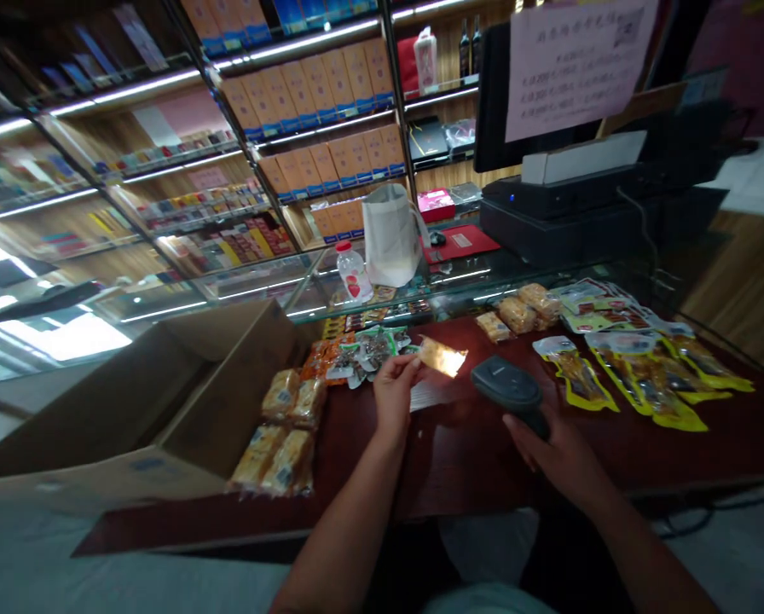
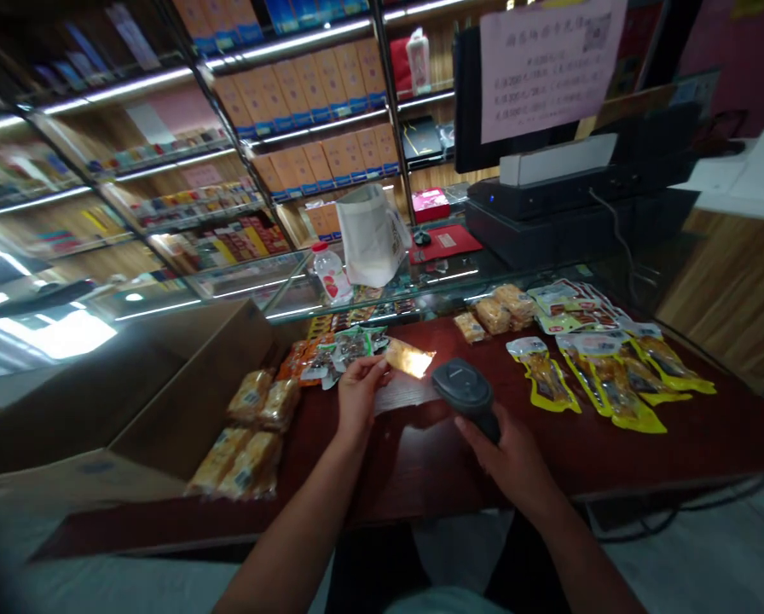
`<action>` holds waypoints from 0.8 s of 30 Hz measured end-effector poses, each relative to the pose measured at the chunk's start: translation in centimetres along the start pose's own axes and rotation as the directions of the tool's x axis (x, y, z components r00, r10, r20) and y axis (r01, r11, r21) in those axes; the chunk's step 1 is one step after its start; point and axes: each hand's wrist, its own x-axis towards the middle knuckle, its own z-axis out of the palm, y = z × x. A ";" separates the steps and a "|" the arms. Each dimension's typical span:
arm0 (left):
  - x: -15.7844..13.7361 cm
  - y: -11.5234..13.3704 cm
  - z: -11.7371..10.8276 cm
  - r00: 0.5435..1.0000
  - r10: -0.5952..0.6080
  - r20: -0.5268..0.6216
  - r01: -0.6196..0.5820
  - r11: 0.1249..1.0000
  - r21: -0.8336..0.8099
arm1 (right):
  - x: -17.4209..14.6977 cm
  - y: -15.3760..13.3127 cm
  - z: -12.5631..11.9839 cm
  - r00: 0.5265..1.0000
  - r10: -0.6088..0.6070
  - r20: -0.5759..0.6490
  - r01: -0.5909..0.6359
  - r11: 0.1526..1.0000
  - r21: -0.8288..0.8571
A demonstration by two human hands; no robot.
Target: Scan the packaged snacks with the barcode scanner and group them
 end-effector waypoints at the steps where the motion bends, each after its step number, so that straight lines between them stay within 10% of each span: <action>1: -0.1 0.5 -0.7 1.000 -0.014 0.018 0.013 1.000 0.028 | -0.2 0.1 -0.2 1.000 0.008 -0.004 -0.008 1.000 -0.007; 7: 0.6 6.4 -8.2 0.992 -0.102 0.072 0.066 0.920 0.386 | -0.6 0.9 -1.4 1.000 0.025 -0.004 -0.025 1.000 -0.013; 11: 2.2 9.1 -11.9 0.976 -0.217 0.009 0.118 0.561 0.819 | -0.6 0.9 -1.5 1.000 0.027 0.012 -0.026 0.999 -0.022; 18: 0.8 8.9 -11.8 0.997 -0.075 -0.011 0.030 0.265 0.964 | -0.7 1.3 -1.2 0.999 0.001 0.048 0.001 0.999 -0.038; 24: -5.2 6.8 -10.7 0.942 0.008 0.335 -0.335 -0.031 0.942 | -0.8 1.0 -1.7 0.998 0.051 0.026 -0.050 0.999 -0.013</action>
